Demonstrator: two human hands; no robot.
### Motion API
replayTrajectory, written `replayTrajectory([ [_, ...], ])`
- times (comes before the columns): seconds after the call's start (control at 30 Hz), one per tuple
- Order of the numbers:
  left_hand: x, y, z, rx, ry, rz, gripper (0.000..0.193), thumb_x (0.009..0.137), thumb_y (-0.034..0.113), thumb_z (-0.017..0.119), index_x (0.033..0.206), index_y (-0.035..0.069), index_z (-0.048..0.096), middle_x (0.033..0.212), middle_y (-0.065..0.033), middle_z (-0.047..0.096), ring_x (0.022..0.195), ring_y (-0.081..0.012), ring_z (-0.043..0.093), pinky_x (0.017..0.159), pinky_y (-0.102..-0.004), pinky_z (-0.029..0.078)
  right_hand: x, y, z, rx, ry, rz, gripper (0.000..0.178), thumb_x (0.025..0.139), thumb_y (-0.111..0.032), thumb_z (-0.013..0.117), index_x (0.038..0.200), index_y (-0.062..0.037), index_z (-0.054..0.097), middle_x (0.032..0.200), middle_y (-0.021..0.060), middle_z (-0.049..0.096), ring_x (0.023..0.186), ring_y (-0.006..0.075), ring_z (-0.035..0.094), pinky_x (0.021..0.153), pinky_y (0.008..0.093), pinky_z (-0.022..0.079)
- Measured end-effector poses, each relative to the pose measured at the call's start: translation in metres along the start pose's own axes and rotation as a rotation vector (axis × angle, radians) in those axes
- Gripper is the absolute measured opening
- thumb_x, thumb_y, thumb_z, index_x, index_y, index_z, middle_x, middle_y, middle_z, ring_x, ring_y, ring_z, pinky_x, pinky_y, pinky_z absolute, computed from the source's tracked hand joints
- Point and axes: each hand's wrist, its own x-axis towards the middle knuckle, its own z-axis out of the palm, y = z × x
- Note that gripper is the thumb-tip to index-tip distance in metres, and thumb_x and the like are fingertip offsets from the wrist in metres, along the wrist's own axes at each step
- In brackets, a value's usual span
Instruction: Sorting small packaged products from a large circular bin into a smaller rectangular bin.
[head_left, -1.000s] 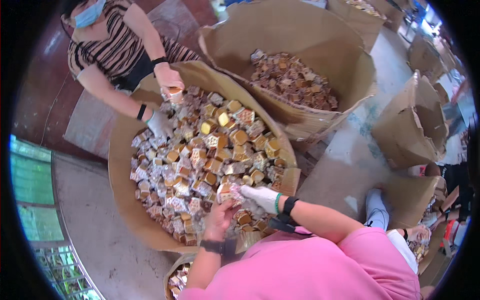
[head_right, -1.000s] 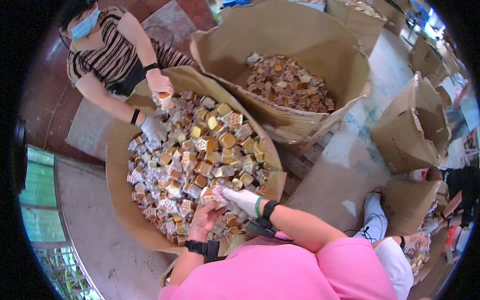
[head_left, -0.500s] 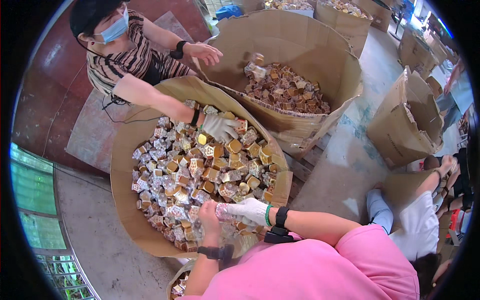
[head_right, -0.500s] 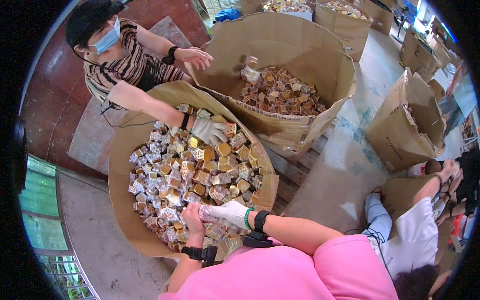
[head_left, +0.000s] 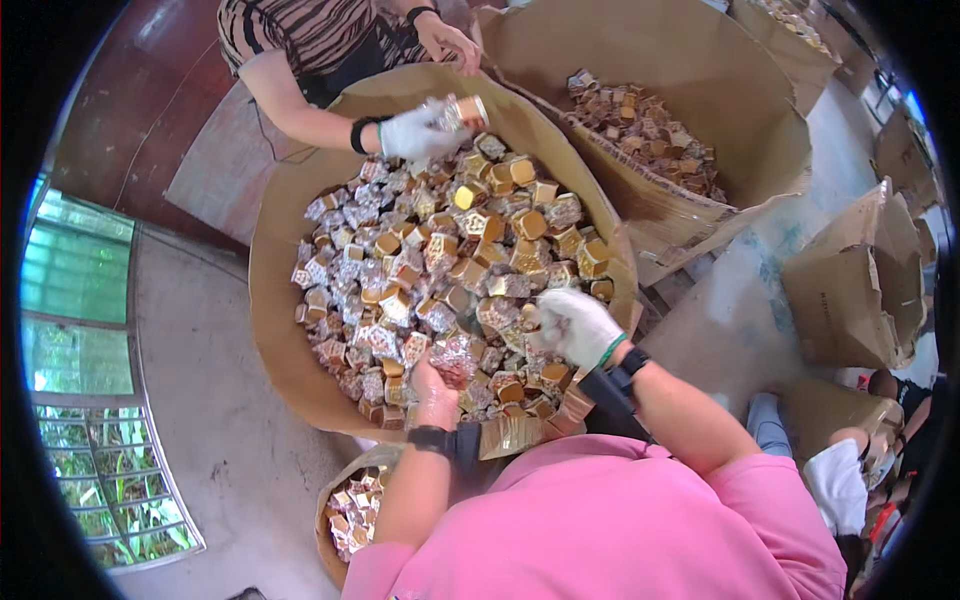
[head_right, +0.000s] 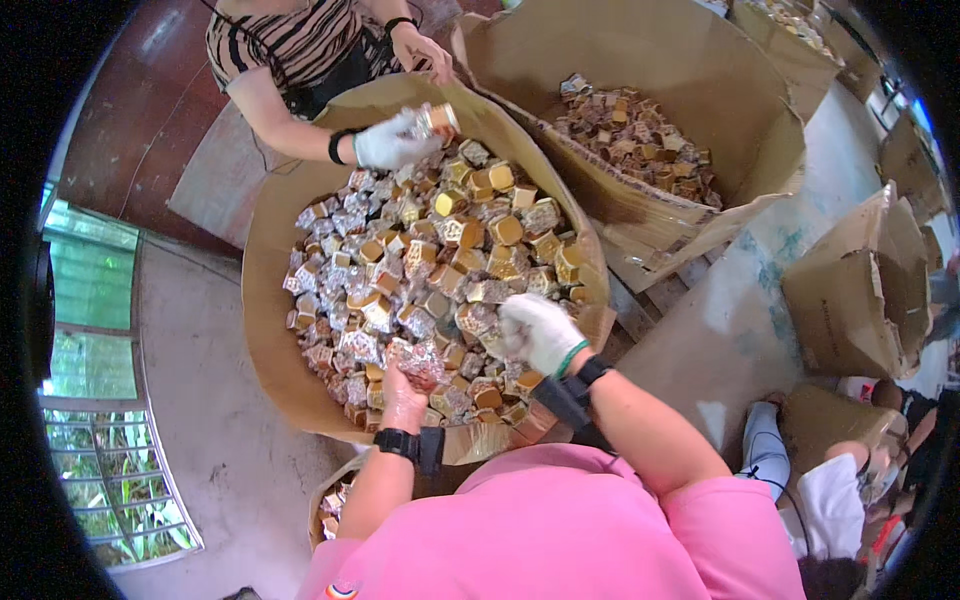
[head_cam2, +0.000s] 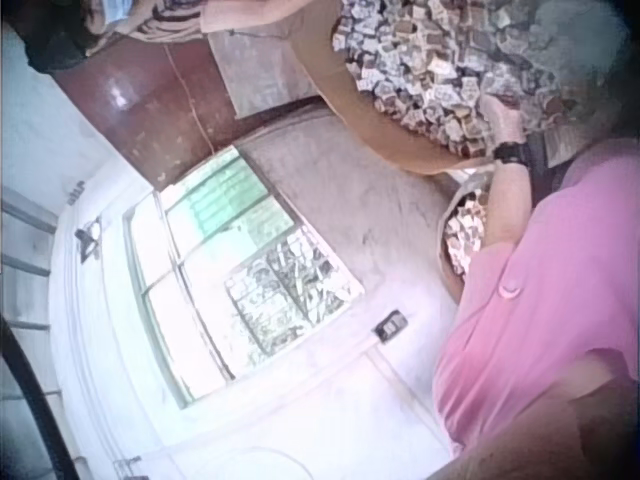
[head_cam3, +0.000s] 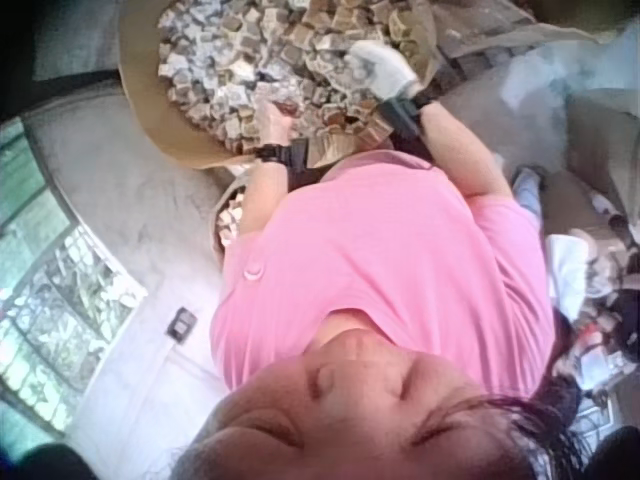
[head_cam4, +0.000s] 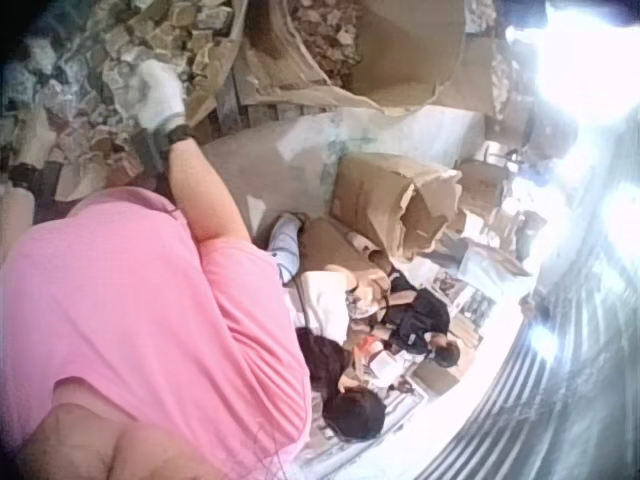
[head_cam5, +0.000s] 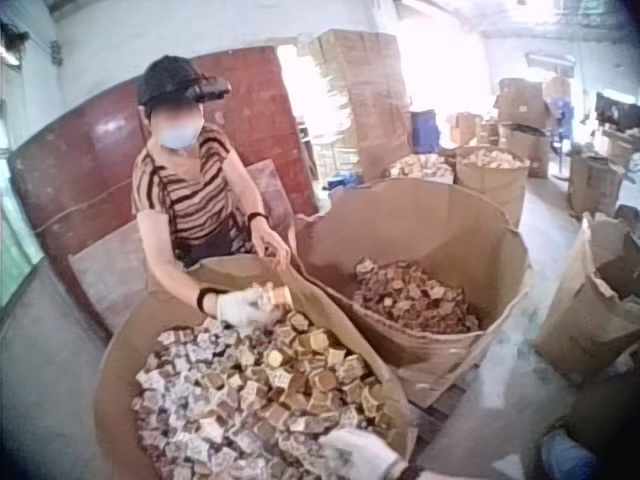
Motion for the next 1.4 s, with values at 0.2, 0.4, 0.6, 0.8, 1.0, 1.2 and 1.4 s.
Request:
replayTrajectory([
  [0.2, 0.016, 0.053, -0.053, 0.422, 0.159, 0.126, 0.018, 0.080, 0.016, 0.051, 0.077, 0.000, 0.059, 0.071, -0.0069, 0.061, 0.058, -0.0188, 0.059, 0.049, -0.0323, 0.048, -0.009, -0.003, -0.055, -0.019, -0.061, 0.035, 0.008, 0.079, -0.009, 0.056, 0.076, -0.0056, 0.049, 0.072, 0.0032, 0.047, 0.063, 0.0155, 0.046, 0.058, 0.0308, 0.038],
  [0.4, 0.013, 0.023, 0.015, 1.545, -0.211, 0.363, 0.019, 0.075, 0.012, 0.055, 0.090, 0.003, 0.061, 0.076, -0.0148, 0.063, 0.068, -0.0248, 0.061, 0.065, -0.0340, 0.048, -0.008, -0.009, -0.046, 0.192, -0.067, 0.136, 0.018, 0.080, -0.009, 0.053, 0.066, -0.0085, 0.041, 0.065, -0.0004, 0.036, 0.056, 0.0103, 0.034, 0.057, 0.0265, 0.034],
  [0.6, 0.028, -0.056, 0.091, 2.193, -0.730, 0.302, 0.066, 0.075, 0.006, 0.051, 0.136, 0.023, 0.031, 0.107, -0.0185, 0.059, 0.098, -0.0321, 0.058, 0.080, -0.0412, 0.047, -0.014, -0.009, -0.044, 0.125, 0.079, 0.112, 0.017, 0.080, -0.009, 0.053, 0.067, -0.0065, 0.043, 0.067, 0.0017, 0.041, 0.058, 0.0122, 0.039, 0.059, 0.0277, 0.037],
  [0.8, 0.068, -0.100, 0.083, 2.382, -0.954, 0.242, 0.063, 0.077, 0.012, 0.050, 0.136, 0.025, 0.031, 0.105, -0.0154, 0.060, 0.095, -0.0293, 0.060, 0.077, -0.0420, 0.049, -0.022, -0.011, -0.037, -0.021, 0.070, 0.125, 0.012, 0.084, -0.008, 0.049, 0.073, -0.0027, 0.048, 0.070, 0.0043, 0.043, 0.060, 0.0129, 0.039, 0.061, 0.0297, 0.039],
  [1.0, 0.069, -0.074, 0.086, 2.065, -0.976, 0.013, 0.057, 0.072, 0.013, 0.058, 0.127, 0.012, 0.044, 0.115, -0.0162, 0.056, 0.102, -0.0317, 0.056, 0.085, -0.0361, 0.045, -0.023, -0.012, -0.050, 0.028, -0.014, 0.113, 0.012, 0.083, -0.014, 0.056, 0.080, -0.0031, 0.053, 0.074, 0.0038, 0.052, 0.065, 0.0131, 0.050, 0.065, 0.0309, 0.046],
  [1.2, 0.013, -0.005, 0.073, 1.183, -0.619, -0.041, 0.045, 0.083, 0.009, 0.053, 0.126, 0.008, 0.042, 0.107, -0.0127, 0.057, 0.092, -0.0180, 0.059, 0.078, -0.0271, 0.047, -0.016, -0.010, -0.040, -0.120, 0.188, 0.128, 0.011, 0.079, -0.009, 0.060, 0.086, -0.0026, 0.055, 0.078, 0.0042, 0.055, 0.067, 0.0144, 0.054, 0.064, 0.0283, 0.046],
  [1.4, -0.035, 0.029, 0.044, 0.612, -0.588, 0.027, 0.047, 0.084, 0.001, 0.050, 0.128, 0.010, 0.037, 0.102, -0.0086, 0.055, 0.086, -0.0136, 0.057, 0.073, -0.0251, 0.048, 0.001, 0.007, -0.058, -0.352, 0.055, 0.114, 0.022, 0.075, -0.020, 0.063, 0.085, -0.0009, 0.058, 0.072, 0.0057, 0.057, 0.056, 0.0136, 0.053, 0.052, 0.0247, 0.042],
])
